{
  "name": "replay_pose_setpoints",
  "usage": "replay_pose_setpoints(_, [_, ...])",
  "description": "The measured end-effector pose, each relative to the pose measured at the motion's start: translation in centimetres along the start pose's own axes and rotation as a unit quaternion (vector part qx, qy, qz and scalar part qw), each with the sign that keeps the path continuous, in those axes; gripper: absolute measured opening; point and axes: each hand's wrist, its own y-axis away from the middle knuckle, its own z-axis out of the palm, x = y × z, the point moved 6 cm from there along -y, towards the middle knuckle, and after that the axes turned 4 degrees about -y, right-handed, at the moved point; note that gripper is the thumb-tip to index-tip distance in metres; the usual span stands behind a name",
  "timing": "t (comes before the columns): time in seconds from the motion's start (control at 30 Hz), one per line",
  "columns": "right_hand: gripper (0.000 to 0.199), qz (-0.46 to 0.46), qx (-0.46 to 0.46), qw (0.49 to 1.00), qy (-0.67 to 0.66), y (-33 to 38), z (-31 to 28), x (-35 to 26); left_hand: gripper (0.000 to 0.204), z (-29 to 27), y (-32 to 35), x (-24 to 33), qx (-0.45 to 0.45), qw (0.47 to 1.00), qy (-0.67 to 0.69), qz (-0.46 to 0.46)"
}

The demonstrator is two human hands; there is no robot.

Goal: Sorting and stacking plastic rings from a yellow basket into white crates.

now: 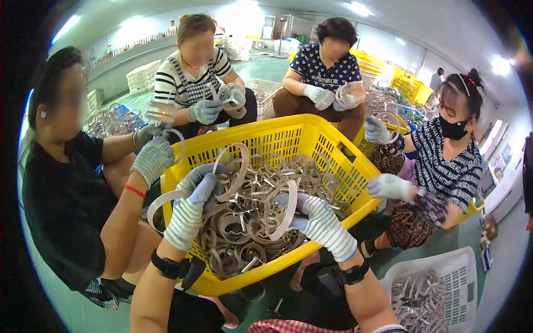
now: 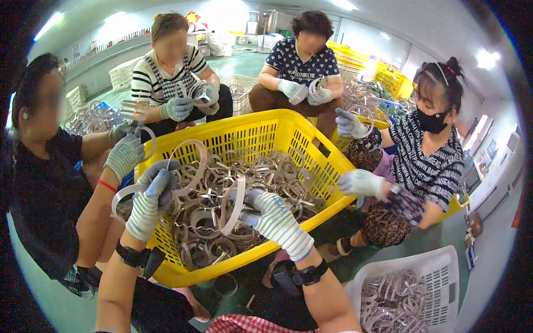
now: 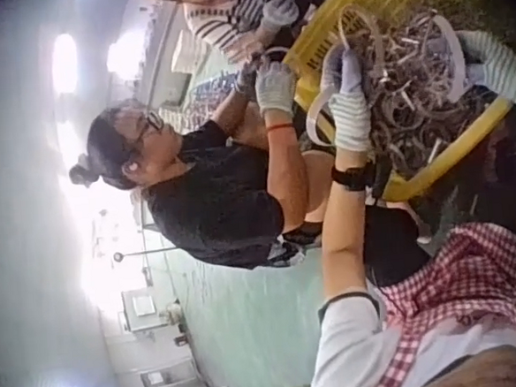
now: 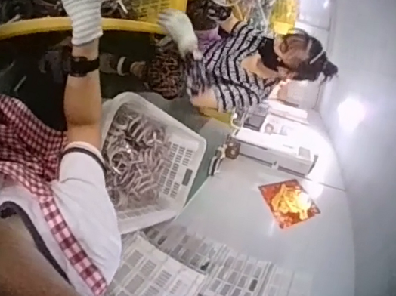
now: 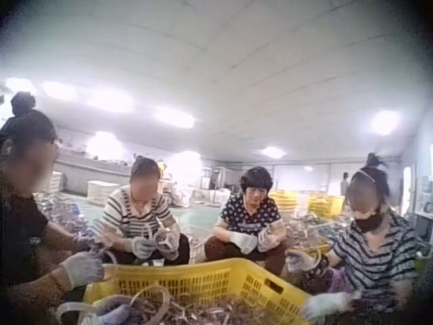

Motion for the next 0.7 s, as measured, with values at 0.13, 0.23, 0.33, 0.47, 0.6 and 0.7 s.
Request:
replay_pose_setpoints(0.13, [0.031, -0.041, 0.006, 0.966, 0.257, 0.1, -0.3, -0.6, 0.029, 0.6, 0.2, 0.4, -0.038, 0.997, -0.059, 0.025])
replay_pose_setpoints(0.23, [0.031, -0.082, 0.024, 0.960, 0.267, 0.2, -0.2, -0.6, 0.030, 1.0, 0.4, 1.4, -0.018, 0.990, -0.125, 0.069])
replay_pose_setpoints(0.33, [0.032, -0.107, 0.071, 0.978, 0.161, 0.1, -0.6, -1.0, 0.029, -0.4, 0.0, 0.8, 0.050, 0.992, -0.092, 0.064])
replay_pose_setpoints(0.47, [0.031, -0.176, 0.137, 0.953, 0.203, 0.1, -1.3, -3.0, 0.029, 0.3, 0.4, 0.5, -0.011, 0.998, -0.057, 0.031])
replay_pose_setpoints(0.6, [0.024, -0.168, 0.069, 0.908, 0.379, -0.3, -0.3, -2.4, 0.029, 1.0, 0.9, 0.9, -0.045, 0.998, -0.034, 0.010])
replay_pose_setpoints(0.7, [0.022, -0.159, 0.076, 0.901, 0.396, -0.1, -0.5, -2.2, 0.029, 1.6, 1.1, 1.3, -0.059, 0.993, -0.090, 0.054])
